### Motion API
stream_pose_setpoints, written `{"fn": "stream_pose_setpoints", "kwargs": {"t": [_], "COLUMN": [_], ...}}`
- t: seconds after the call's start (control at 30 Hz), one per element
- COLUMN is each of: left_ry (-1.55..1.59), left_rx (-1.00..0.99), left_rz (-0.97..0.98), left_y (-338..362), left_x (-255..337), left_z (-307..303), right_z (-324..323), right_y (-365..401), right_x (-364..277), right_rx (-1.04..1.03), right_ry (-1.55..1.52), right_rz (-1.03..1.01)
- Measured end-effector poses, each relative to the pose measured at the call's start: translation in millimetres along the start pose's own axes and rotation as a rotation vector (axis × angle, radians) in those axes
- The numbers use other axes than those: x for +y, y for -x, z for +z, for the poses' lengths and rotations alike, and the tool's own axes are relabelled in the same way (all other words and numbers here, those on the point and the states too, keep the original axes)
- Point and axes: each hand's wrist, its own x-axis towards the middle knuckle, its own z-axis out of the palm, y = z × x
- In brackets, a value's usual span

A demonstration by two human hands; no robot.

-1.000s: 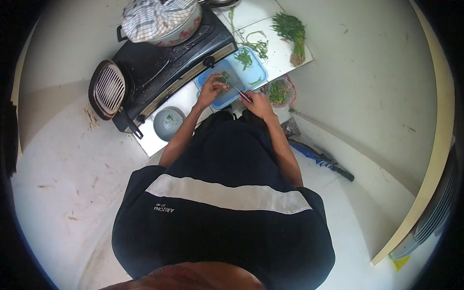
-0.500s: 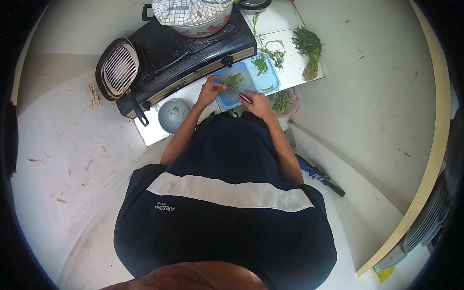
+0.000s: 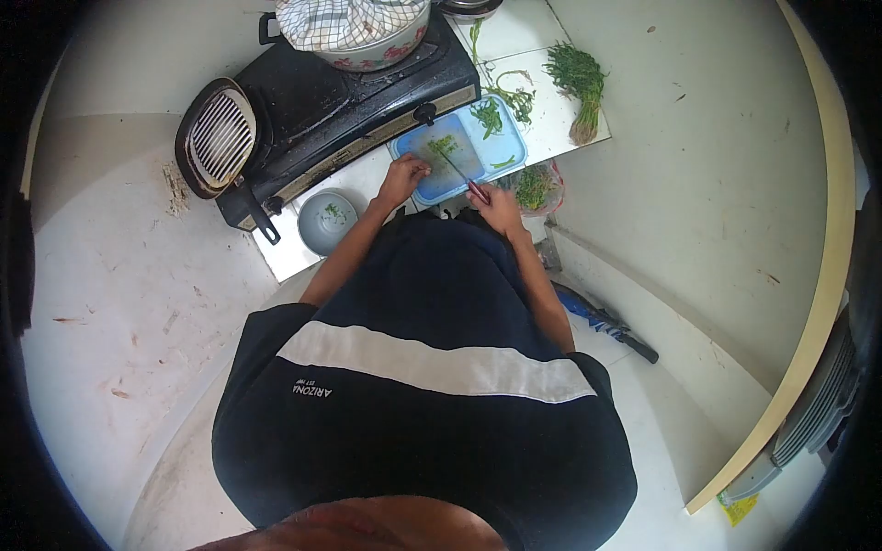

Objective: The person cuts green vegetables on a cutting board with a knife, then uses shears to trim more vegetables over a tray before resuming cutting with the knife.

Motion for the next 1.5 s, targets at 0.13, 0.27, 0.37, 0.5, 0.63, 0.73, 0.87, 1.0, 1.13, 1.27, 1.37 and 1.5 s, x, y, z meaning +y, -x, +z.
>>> {"fn": "stream_pose_setpoints", "kwargs": {"t": [0.13, 0.27, 0.37, 0.5, 0.63, 0.73, 0.87, 1.0, 1.13, 1.27, 1.37, 1.5], "left_ry": [-0.07, -0.258, -0.227, -0.185, -0.147, -0.093, -0.088, -0.066, -0.044, -0.049, -0.049, -0.05], "left_rx": [0.039, 0.137, 0.144, 0.135, 0.148, 0.171, 0.159, 0.189, 0.16, 0.163, 0.181, 0.199], "left_rz": [-0.045, 0.088, 0.052, -0.023, -0.02, -0.01, -0.059, -0.038, -0.051, -0.036, -0.035, -0.041], "left_y": [1, 4, 6, 8, 9, 9, 11, 13, 16, 11, 9, 9], "left_x": [13, 17, 10, 12, 12, 15, 19, 18, 16, 18, 20, 20], "left_z": [0, 1, 6, 9, 12, 13, 13, 14, 13, 13, 14, 15], "right_z": [5, 9, 10, 10, 16, 20, 28, 29, 35, 40, 42, 41], "right_y": [-4, -6, -3, 1, 3, 5, 5, 5, 4, 2, 0, -5], "right_x": [-4, -8, -17, -20, -16, -15, -6, -5, 3, 2, -5, -9], "right_rx": [-0.062, -0.079, -0.071, -0.078, -0.079, -0.093, -0.13, -0.141, -0.14, -0.166, -0.186, -0.169], "right_ry": [0.029, 0.064, 0.049, 0.042, 0.044, 0.062, 0.088, 0.117, 0.1, 0.263, 0.325, 0.354], "right_rz": [0.012, -0.006, -0.015, -0.019, -0.002, -0.009, -0.016, 0.003, -0.025, -0.064, -0.059, -0.104]}}
